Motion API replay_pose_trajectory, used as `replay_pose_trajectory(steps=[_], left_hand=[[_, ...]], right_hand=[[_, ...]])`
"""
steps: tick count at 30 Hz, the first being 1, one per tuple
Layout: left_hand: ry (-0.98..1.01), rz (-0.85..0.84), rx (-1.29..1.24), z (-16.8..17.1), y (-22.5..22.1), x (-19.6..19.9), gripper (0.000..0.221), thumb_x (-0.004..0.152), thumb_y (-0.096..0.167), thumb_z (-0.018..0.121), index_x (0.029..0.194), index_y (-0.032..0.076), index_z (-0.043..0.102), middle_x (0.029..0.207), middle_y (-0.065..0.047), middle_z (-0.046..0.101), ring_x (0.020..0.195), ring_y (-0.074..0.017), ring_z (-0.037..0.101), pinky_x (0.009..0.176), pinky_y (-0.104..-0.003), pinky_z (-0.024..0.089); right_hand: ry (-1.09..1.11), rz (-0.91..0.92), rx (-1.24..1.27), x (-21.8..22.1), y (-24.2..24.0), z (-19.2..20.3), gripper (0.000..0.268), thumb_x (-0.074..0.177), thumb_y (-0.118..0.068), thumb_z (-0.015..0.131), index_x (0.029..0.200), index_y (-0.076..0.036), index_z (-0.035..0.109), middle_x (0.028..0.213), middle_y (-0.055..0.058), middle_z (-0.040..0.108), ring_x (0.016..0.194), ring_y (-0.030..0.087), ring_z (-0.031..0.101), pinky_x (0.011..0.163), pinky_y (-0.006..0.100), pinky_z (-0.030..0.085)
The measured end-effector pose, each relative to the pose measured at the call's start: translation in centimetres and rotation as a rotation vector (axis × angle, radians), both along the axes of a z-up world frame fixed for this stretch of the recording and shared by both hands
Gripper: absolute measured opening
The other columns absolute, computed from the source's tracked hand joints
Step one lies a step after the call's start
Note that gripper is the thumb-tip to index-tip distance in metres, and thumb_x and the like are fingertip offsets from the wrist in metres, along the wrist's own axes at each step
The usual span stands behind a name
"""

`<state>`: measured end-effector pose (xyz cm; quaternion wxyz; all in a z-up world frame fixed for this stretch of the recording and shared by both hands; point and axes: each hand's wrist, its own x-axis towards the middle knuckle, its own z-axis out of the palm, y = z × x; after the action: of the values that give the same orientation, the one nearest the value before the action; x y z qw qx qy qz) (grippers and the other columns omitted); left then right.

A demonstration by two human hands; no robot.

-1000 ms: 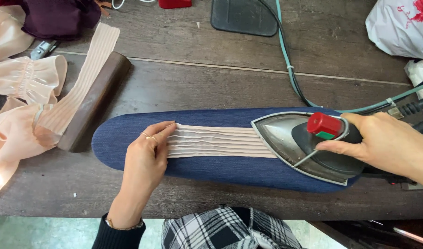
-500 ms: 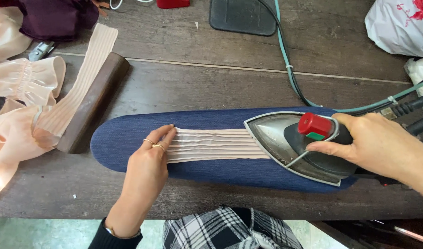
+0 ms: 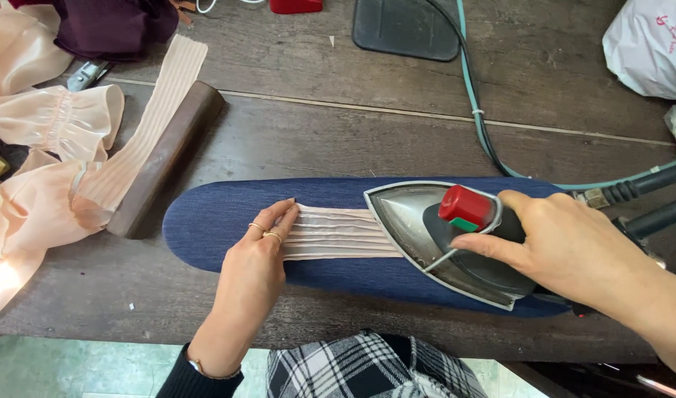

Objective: The person is manually creating pleats in fabric strips by folding them and then pressing them with an industrial iron.

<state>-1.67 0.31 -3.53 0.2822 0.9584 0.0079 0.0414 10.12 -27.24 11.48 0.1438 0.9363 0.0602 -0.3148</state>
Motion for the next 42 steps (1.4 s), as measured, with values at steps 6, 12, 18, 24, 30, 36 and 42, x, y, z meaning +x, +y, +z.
replay_pose_trajectory(steps=[6, 12, 18, 24, 30, 36, 42], left_hand=[[-0.001, -0.02, -0.03, 0.2, 0.1, -0.1, 0.058, 0.077, -0.012, 0.045, 0.131, 0.004, 0.055, 0.138, -0.005, 0.052, 0.104, -0.0261, 0.065, 0.072, -0.04, 0.056], [0.001, -0.001, -0.06, 0.5, 0.0, -0.1, 0.054, 0.08, -0.01, 0.044, 0.13, 0.005, 0.056, 0.138, -0.004, 0.053, 0.105, -0.0259, 0.064, 0.073, -0.041, 0.056], [-0.009, -0.017, -0.048, 0.3, 0.1, -0.1, 0.056, 0.076, -0.013, 0.046, 0.129, 0.003, 0.057, 0.137, -0.004, 0.053, 0.1, -0.026, 0.066, 0.068, -0.041, 0.057], [-0.007, -0.015, -0.038, 0.3, 0.1, -0.2, 0.06, 0.074, -0.014, 0.045, 0.13, 0.003, 0.056, 0.138, -0.005, 0.052, 0.103, -0.0282, 0.065, 0.069, -0.043, 0.057], [-0.076, 0.004, -0.074, -0.1, 0.1, -0.4, 0.05, 0.081, -0.01, 0.045, 0.128, 0.002, 0.056, 0.137, -0.006, 0.053, 0.108, -0.0283, 0.064, 0.075, -0.042, 0.057], [-0.049, 0.126, -0.242, 1.4, -0.4, -0.4, 0.034, 0.089, -0.002, 0.041, 0.12, 0.005, 0.053, 0.132, -0.013, 0.051, 0.101, -0.032, 0.064, 0.078, -0.043, 0.054], [-0.051, 0.226, -0.293, 1.1, -0.5, -0.5, 0.023, 0.087, 0.0, 0.047, 0.109, 0.008, 0.05, 0.125, -0.011, 0.05, 0.098, -0.0296, 0.061, 0.064, -0.044, 0.053]], right_hand=[[0.031, -0.025, 0.03, -0.4, 1.9, 0.3, 0.068, 0.071, -0.08, 0.054, 0.102, -0.019, 0.06, 0.079, 0.013, 0.074, 0.091, 0.037, 0.064, 0.078, 0.04, 0.049], [0.041, 0.018, 0.067, -0.8, 3.3, 0.0, 0.077, 0.071, -0.081, 0.052, 0.115, -0.018, 0.055, 0.084, 0.014, 0.075, 0.095, 0.037, 0.065, 0.077, 0.044, 0.049], [-0.005, 0.074, 0.088, -1.4, 4.7, -0.2, 0.072, 0.073, -0.082, 0.052, 0.104, -0.017, 0.058, 0.076, 0.014, 0.073, 0.086, 0.039, 0.065, 0.074, 0.046, 0.049], [-0.011, 0.075, 0.108, -1.8, 5.8, -0.2, 0.077, 0.073, -0.083, 0.052, 0.113, -0.017, 0.056, 0.077, 0.015, 0.073, 0.086, 0.041, 0.066, 0.073, 0.047, 0.051], [-0.008, 0.068, 0.1, -2.0, 6.6, 0.0, 0.071, 0.075, -0.082, 0.052, 0.1, -0.016, 0.057, 0.075, 0.014, 0.072, 0.084, 0.04, 0.066, 0.07, 0.047, 0.052], [-0.011, 0.09, 0.103, -2.1, 7.0, -0.3, 0.072, 0.075, -0.083, 0.052, 0.099, -0.015, 0.056, 0.077, 0.013, 0.072, 0.085, 0.04, 0.066, 0.072, 0.047, 0.051], [-0.012, 0.107, 0.116, -2.4, 8.0, -0.2, 0.07, 0.076, -0.082, 0.052, 0.098, -0.016, 0.057, 0.079, 0.013, 0.072, 0.086, 0.04, 0.065, 0.072, 0.048, 0.051]])
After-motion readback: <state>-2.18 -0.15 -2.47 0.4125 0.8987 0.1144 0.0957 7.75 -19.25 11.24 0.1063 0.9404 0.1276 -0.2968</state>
